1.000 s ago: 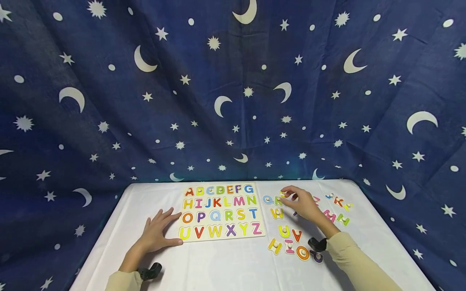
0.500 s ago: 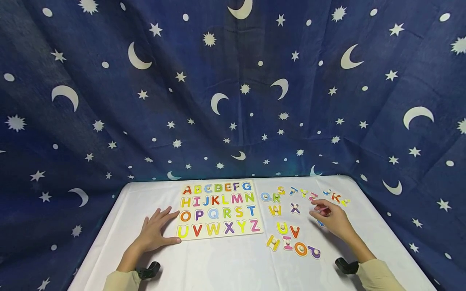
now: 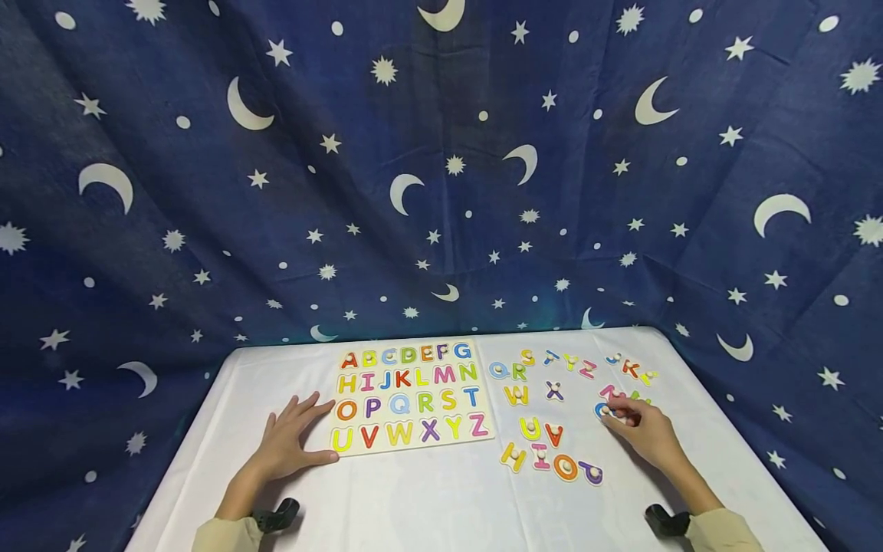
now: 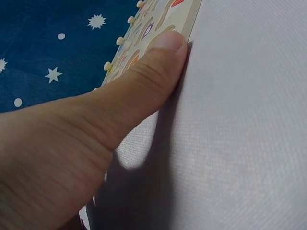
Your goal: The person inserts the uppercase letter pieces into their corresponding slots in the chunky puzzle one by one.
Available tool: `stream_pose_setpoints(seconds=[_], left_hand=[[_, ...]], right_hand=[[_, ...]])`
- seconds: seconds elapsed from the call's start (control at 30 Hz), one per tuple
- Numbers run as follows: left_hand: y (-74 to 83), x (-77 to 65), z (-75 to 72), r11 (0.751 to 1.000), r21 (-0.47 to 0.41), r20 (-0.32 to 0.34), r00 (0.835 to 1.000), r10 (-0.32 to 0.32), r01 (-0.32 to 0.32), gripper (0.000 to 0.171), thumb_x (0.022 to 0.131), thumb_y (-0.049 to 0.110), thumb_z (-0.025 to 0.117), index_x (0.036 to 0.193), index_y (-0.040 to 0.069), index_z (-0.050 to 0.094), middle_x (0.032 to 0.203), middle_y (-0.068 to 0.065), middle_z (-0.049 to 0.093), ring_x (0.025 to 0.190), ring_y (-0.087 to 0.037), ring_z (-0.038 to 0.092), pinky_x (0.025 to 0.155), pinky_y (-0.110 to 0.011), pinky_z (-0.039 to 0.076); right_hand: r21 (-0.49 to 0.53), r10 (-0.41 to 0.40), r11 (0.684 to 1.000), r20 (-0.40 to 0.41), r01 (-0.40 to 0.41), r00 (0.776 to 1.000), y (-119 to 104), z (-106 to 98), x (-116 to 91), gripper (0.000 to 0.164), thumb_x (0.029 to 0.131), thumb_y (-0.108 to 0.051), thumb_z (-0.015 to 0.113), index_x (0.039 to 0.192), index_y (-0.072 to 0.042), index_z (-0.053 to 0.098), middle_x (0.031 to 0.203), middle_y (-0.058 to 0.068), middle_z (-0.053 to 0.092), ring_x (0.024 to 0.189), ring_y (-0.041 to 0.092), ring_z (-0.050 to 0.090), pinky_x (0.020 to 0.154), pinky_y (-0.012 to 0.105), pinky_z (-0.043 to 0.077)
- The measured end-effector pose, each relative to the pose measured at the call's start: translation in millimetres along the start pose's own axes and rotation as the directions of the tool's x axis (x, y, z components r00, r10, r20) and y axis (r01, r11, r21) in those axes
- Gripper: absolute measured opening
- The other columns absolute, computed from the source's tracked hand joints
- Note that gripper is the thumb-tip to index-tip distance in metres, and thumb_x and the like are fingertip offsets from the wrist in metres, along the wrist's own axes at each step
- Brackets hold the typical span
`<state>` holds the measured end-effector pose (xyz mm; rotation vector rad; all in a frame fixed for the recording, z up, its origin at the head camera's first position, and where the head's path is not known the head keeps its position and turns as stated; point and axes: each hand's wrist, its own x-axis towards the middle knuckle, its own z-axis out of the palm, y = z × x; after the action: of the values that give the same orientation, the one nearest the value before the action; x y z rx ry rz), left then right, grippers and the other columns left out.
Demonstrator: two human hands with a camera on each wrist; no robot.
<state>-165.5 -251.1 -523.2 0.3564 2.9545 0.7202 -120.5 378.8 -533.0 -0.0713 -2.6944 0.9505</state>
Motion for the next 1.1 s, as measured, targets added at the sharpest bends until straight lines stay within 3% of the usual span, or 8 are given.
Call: stream_pose_setpoints(seconds=[0.43,0.8,1.1], left_hand=[[0.6,-1.2,-1.2,1.0,-0.022,-0.02,1.0,0.022,-0.022,0.102,0.063,0.062,0.09,0.149,0.017,0.055,0.16,-0.024,0.038,0.15,-0.055,0.016,0.114,-0.08,0.002],[-0.1,-0.7,-1.5,0.999,-0.015,-0.031,0.999,0.032,-0.032,0.101,0.064,0.062,0.09,0.148,0.018,0.056,0.16,-0.022,0.039,0.15,-0.055,0.018,0.114,-0.08,0.003],[-2.2,-1.7,-0.8,1.0,-0.016,-0.014,1.0,0.013,-0.013,0.102,0.064,0.063,0.09,0.149,0.019,0.055,0.161,-0.022,0.038,0.151,-0.054,0.016,0.114,-0.08,0.002]], right_hand=[[-0.044,-0.007,0.999,-0.047,0.005,0.999,-4.7,2.0,6.6,0.011,0.083,-0.013,0.084,0.09,-0.008,0.077,0.072,-0.006,0.058,0.063,0.002,0.043,0.056,0.025,0.035],[-0.071,0.044,0.996,-0.035,-0.046,0.998,-7.8,2.9,6.4,0.012,0.085,-0.014,0.083,0.092,-0.006,0.077,0.075,-0.002,0.059,0.067,0.007,0.045,0.059,0.027,0.036],[-0.01,-0.048,0.999,-0.05,0.048,0.998,-37.8,7.7,22.7,0.012,0.086,-0.009,0.082,0.097,-0.006,0.079,0.081,0.002,0.059,0.07,0.009,0.048,0.058,0.024,0.039]])
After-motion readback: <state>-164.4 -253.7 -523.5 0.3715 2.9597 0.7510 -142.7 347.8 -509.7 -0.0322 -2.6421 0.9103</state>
